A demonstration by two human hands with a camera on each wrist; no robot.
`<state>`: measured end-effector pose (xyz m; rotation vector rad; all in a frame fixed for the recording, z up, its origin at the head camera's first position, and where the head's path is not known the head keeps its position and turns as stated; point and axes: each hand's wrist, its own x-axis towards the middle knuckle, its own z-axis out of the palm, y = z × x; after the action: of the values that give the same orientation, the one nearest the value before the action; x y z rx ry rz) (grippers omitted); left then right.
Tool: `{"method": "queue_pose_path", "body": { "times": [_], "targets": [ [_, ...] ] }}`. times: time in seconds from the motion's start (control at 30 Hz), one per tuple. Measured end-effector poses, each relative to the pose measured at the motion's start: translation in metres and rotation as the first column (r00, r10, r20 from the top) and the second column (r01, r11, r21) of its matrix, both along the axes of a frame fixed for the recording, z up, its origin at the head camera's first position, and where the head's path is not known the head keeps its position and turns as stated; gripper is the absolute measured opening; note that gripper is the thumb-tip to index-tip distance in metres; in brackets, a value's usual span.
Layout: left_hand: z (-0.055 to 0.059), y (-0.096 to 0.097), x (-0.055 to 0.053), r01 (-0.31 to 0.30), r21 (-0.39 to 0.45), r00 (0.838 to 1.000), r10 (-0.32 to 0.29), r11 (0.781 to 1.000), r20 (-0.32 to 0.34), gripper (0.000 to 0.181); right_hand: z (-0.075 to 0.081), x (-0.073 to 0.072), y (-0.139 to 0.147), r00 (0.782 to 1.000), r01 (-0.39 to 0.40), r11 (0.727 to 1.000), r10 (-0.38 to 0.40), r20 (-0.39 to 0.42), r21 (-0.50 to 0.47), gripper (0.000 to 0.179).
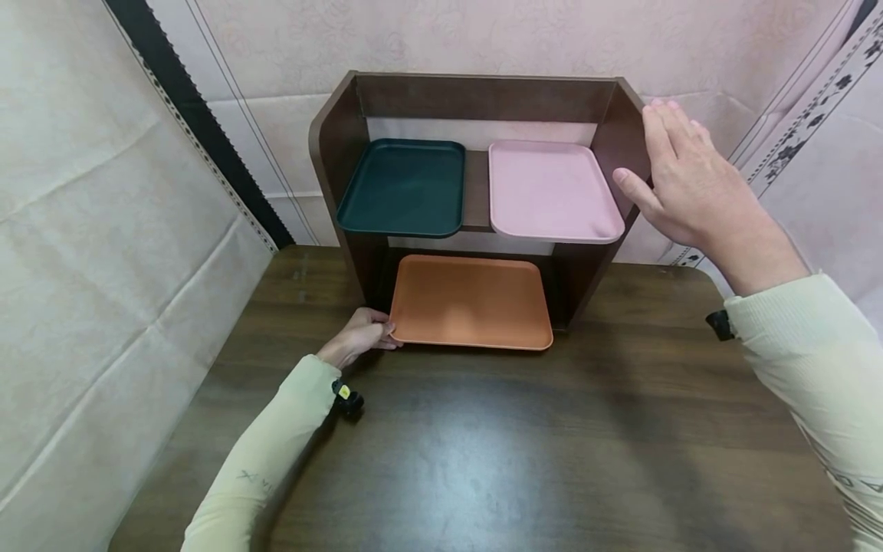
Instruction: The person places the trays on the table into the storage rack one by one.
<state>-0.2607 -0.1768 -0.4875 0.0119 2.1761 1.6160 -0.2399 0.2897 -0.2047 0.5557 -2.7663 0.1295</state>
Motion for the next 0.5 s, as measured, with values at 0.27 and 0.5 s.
{"method": "queue_pose_path", "body": {
  "times": [0.27,0.5],
  "targets": [
    [0.0007,0.0018,-0.0046,-0.015,0.010,1.000,0.015,1.000,0.021,0.034,-0.0014,0.0004,-0.0005,1.000,-0.001,1.000,0.001,0.001,-0.006,0.080],
    [0.0025,0.0030,-0.0069,-0.052,0.024,0.997,0.050,0.998,0.063,0.035,-0.0011,0.0004,0.0001,1.000,-0.001,1.000,0.001,-0.001,-0.008,0.079]
  ]
}}
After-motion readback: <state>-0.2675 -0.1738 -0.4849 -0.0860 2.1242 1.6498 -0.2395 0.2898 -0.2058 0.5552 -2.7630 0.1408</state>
